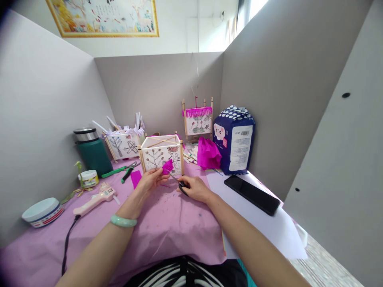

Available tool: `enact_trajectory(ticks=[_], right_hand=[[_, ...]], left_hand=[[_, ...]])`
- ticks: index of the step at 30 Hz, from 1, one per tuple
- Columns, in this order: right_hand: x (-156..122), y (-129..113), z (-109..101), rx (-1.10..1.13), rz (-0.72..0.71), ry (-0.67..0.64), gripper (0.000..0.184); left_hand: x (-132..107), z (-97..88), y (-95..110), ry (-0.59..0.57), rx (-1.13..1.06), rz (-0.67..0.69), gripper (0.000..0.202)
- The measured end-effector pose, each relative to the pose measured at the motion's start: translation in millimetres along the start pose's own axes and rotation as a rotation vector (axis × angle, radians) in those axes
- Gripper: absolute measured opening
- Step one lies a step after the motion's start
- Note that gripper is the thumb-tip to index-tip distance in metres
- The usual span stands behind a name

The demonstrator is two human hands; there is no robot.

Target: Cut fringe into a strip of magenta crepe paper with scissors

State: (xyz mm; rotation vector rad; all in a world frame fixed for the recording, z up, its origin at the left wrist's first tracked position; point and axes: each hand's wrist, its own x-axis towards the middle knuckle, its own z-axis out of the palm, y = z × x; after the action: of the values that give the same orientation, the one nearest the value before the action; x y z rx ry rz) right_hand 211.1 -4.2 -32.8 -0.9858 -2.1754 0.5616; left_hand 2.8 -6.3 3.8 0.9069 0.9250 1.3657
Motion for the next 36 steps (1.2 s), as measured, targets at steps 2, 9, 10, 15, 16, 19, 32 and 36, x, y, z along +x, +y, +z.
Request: enact_trajectory(ticks=[2,9,10,15,16,19,32,36], right_hand=[[-0.1,-0.4,0.1,0.007,0.001,-0.002,0.037],[0.3,-1.3,0.4,0.027,0.007,-0.009,0.036],[0.4,-1.4,0.5,0.032,0.005,-0.010,0.036],[0.4,-1.7,0.7,0.049,0.006,-0.016,0.033],[0.4,-1.8,0.7,0.048,0.006,-0.015,0.033],[0.4,-1.9,0.6,0.043,0.008,-0.008,0.034],[0.8,1.6,2.1,0.028,0.001,-0.002,0.036],[1.2,0.6,1.2,0.019,0.012,-0.002,0.036]], left_hand=[[-0.5,0.4,-0.2,-0.006,0.004,0.001,0.009],[-1.0,1.5,-1.1,-0.007,0.006,-0.007,0.008],[-0.9,1.5,-1.1,-0.008,0.006,-0.009,0.008],[-0.8,1.7,-0.7,-0.009,0.003,-0.018,0.008],[-0.9,1.6,-0.6,-0.008,0.003,-0.019,0.008],[-1.2,1.6,-0.4,-0.007,0.003,-0.017,0.008],[0.1,0.7,-1.6,-0.013,0.009,-0.015,0.009],[-0.4,0.4,-1.8,-0.014,0.001,-0.014,0.008]])
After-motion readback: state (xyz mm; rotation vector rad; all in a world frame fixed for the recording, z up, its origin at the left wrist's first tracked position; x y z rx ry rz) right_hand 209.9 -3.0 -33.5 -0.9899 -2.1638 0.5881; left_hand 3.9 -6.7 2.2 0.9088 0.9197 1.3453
